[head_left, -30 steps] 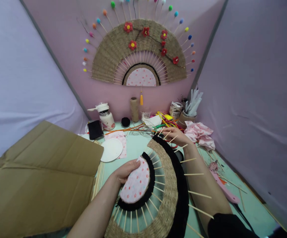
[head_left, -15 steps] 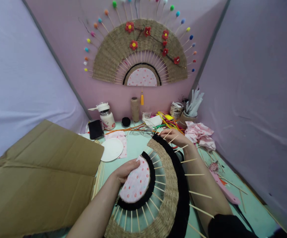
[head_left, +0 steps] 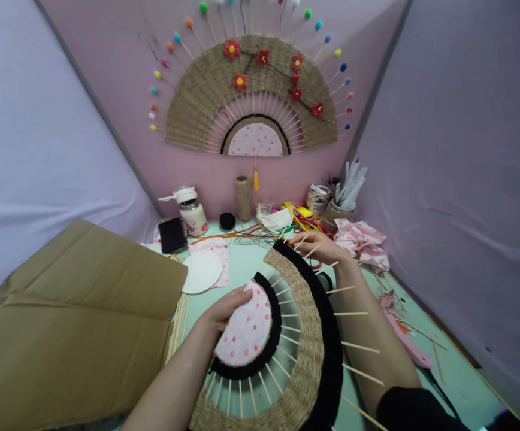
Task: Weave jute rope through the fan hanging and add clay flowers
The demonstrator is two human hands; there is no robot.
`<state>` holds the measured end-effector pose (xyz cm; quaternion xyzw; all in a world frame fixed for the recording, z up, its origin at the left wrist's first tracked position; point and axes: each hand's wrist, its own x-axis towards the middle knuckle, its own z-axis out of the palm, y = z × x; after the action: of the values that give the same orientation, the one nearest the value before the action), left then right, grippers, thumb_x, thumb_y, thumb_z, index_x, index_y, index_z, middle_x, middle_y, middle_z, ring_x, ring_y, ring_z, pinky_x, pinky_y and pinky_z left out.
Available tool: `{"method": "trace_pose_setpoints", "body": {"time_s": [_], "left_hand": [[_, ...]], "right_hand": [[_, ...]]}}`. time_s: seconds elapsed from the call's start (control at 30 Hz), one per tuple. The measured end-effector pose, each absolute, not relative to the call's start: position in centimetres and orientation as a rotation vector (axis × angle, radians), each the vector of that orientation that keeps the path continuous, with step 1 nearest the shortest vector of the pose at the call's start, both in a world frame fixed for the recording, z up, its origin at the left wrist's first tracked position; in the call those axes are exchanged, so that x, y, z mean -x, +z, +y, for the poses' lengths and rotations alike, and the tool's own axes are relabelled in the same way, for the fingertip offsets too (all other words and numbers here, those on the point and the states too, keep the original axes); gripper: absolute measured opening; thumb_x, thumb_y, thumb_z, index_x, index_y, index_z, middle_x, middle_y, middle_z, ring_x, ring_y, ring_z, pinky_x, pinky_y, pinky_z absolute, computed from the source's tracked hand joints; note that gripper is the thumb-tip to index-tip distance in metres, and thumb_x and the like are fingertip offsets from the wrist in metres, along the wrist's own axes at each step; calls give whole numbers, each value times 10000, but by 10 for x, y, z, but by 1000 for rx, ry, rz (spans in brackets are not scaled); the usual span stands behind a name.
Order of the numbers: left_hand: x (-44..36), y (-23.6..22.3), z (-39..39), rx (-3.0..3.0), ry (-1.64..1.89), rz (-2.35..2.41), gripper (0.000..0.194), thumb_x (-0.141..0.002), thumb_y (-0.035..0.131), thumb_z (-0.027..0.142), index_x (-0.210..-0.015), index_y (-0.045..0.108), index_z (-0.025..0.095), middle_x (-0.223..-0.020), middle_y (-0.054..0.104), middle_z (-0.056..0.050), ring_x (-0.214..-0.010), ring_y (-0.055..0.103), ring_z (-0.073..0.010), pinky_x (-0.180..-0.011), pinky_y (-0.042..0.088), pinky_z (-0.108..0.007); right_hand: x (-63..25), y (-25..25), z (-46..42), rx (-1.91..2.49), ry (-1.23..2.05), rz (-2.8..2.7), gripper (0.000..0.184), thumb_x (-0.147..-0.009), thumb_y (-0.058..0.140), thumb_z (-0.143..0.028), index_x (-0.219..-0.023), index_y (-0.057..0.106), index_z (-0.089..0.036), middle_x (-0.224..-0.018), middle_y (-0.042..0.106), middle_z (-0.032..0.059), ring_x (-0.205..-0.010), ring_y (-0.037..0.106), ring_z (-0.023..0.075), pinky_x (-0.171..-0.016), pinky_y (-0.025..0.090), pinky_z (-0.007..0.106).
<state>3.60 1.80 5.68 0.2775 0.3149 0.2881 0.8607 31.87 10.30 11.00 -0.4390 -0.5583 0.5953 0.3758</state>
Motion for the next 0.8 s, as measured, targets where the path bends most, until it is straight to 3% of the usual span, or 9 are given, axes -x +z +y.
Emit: {"method": "trace_pose_setpoints", "body": {"time_s": [0.27, 0.43, 0.8], "left_hand": [[-36, 58, 17, -566, 604, 599, 363, -665, 778, 273, -953, 621, 117, -807, 723, -90, -682, 682, -184, -682, 499, -279], [-36, 60, 17, -550, 606, 615, 346, -638, 799, 281, -886, 624, 116, -758, 722, -79, -630, 677, -174, -629, 507, -262], [-37, 63, 17, -550, 603, 622, 345, -644, 797, 267, -892, 620, 106, -726, 719, -77, -604, 677, -168, -594, 510, -241]], "right_hand": [[-321, 112, 105, 1062, 1504, -1313, 379, -618, 755, -459, -775, 568, -170, -485, 379, -95, -433, 310, 42, -438, 245, 206], [-324, 112, 104, 1072, 1508, -1295, 379, -598, 776, -418, -813, 604, -157, -550, 465, -66, -467, 371, 53, -466, 319, 219], [-329, 113, 103, 1083, 1530, -1470, 307, -613, 769, -405, -767, 683, -153, -622, 588, 14, -521, 488, 98, -462, 367, 237]]}}
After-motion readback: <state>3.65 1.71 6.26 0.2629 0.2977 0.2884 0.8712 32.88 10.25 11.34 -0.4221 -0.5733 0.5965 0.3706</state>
